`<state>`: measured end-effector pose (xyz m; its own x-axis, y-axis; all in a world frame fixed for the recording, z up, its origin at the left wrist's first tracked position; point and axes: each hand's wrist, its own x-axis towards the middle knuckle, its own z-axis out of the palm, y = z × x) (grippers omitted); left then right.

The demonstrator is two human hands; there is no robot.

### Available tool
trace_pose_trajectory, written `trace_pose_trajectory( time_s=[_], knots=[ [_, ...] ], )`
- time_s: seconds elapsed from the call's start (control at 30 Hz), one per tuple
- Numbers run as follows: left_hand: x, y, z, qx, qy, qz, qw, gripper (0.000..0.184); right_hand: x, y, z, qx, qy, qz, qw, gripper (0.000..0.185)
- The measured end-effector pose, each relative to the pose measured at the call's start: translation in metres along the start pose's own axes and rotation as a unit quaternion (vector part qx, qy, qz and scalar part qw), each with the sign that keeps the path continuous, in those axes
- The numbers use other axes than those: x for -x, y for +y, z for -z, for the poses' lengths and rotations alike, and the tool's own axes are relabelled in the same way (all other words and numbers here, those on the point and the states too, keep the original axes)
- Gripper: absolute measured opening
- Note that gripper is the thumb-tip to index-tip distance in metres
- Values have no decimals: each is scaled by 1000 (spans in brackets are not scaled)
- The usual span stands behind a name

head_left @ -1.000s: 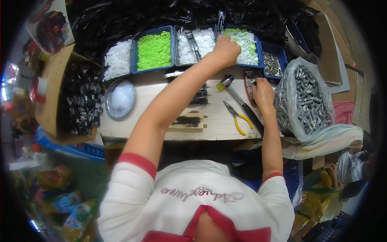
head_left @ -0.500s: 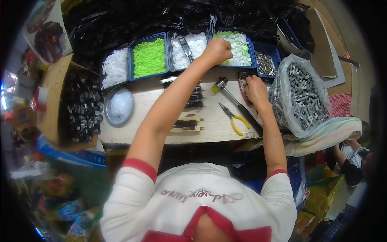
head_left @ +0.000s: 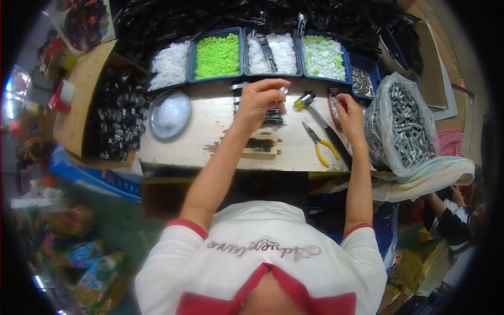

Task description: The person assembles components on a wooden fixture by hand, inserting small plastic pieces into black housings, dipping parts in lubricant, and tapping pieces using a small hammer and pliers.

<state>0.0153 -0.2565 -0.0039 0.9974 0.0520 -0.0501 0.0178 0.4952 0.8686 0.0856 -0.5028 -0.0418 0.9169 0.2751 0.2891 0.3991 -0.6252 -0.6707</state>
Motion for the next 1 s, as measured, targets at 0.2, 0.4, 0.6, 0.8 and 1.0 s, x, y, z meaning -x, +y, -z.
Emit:
trace_pose_trajectory(
  time_s=[0.2,0.4,0.6,0.8,1.0],
  knots=[
    [48,-8,21,52,-37,32,997,22,24,-84,-19,-384,-118,-76,913,10],
    [83,-19,38,34,-26,51,998,21,39,-125,-45,-490,-225,-58,840,6],
    [95,-14,44,-17,-14,40,999,20,43,-134,-59,-483,-247,-66,838,7],
    [99,-11,47,-48,-13,24,998,19,44,-139,-61,-496,-244,-79,830,10],
    [103,-7,50,-64,-7,20,998,19,46,-143,-67,-514,-243,-97,817,11]
  ],
)
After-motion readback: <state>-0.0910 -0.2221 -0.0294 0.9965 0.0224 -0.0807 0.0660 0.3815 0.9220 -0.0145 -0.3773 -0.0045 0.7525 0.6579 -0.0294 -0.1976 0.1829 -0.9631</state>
